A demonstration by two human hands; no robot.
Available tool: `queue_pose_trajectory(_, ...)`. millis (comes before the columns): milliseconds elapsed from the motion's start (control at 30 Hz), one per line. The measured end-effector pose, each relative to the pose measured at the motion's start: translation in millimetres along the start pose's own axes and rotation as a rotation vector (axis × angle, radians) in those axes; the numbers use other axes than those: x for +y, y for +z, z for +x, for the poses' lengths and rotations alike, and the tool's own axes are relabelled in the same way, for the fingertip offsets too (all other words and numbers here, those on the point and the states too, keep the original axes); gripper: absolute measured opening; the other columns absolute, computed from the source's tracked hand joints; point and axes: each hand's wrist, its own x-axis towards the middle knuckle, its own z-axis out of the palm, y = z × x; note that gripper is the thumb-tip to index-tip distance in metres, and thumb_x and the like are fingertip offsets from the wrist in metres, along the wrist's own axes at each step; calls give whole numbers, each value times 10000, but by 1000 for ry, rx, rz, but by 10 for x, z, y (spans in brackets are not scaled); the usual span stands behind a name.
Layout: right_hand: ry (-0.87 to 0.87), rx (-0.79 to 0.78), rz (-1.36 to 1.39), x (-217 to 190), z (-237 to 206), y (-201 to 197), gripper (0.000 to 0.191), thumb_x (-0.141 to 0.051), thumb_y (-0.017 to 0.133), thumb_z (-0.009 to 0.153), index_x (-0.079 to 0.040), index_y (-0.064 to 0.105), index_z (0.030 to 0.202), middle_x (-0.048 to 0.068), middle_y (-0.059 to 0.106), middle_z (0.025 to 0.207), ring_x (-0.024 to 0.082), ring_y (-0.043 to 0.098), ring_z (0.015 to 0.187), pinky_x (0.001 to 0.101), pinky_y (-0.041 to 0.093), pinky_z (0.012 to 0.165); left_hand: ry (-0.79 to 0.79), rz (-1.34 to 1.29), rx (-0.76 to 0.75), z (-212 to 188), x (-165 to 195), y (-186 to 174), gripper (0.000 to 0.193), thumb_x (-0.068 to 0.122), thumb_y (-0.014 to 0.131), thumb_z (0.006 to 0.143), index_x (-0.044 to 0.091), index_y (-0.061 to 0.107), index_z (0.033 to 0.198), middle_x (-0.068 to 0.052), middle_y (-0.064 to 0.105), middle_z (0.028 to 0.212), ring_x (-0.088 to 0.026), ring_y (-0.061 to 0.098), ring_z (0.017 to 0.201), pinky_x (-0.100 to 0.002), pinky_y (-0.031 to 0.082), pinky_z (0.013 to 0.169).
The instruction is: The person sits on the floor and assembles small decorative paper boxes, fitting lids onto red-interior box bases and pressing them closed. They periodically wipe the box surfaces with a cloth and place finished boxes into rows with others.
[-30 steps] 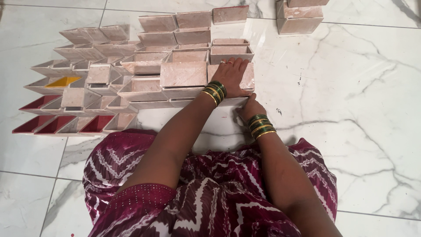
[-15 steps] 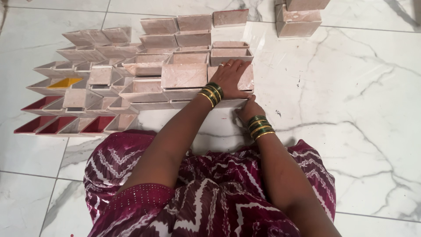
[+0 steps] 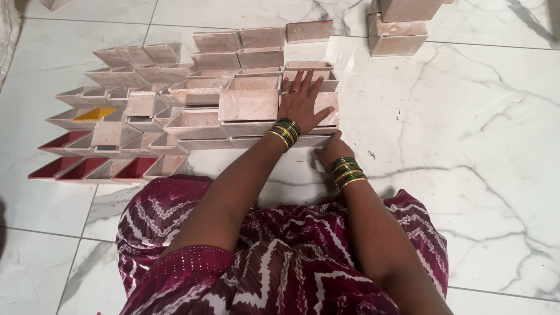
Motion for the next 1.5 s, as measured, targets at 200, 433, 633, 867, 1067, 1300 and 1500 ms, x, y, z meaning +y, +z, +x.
queue_pose_trajectory(200,0,-2,6,5,-3,8,859,-446,786,837,28,320,1380,262,717,1118,397,707,1073,459,553,943,90,-24,-217,5,-79,-151,1269,867,755,621,110,338,1550,-185,366,1552,-375,292,1468,-592,152,1234)
queue_pose_trajectory(433,-11,9,-3,7,-3,4,827,-443,790,833,29,340,1341,260,716,1106,389,710,1057,455,555,929,124,16,-347,-22,-92,-174,1380,633,908,531,118,215,1607,-131,462,1426,-328,413,1364,-581,281,1171)
queue_pose_trajectory(633,-10,-5,6,10,13,6,828,-435,783,835,33,332,1347,257,726,1085,386,722,1037,453,565,918,114,-12,-336,-18,-84,-137,1305,607,928,537,95,282,1548,-132,455,1425,-334,392,1378,-584,262,1169)
queue_pose_trajectory(867,-24,18,4,21,12,24,807,-439,785,836,27,342,1325,267,716,1091,400,713,1044,464,560,918,98,-44,-336,50,-99,-145,1272,599,920,545,84,298,1528,-139,441,1450,-350,376,1389,-608,265,1154)
queue_pose_trajectory(1067,-6,8,18,2,-3,38,848,-436,778,840,35,312,1369,265,722,1090,398,713,1050,458,563,918,65,-38,-337,50,-75,-88,1269,602,900,576,74,272,1544,-147,428,1468,-353,370,1405,-633,277,1150)
queue_pose_trajectory(1300,-8,-5,32,18,10,13,924,-433,779,838,60,271,1431,274,715,1115,388,708,1075,443,558,932,64,-68,-366,74,-95,-106,1255,580,908,584,82,264,1540,-147,407,1482,-360,353,1416,-646,279,1136)
queue_pose_trajectory(1500,94,-19,232,-8,96,-43,857,-393,801,791,50,380,1391,293,675,1194,382,697,1118,427,566,950,59,-75,-326,67,-85,-201,1270,588,901,607,78,236,1562,-158,431,1441,-393,385,1366,-623,307,1134)
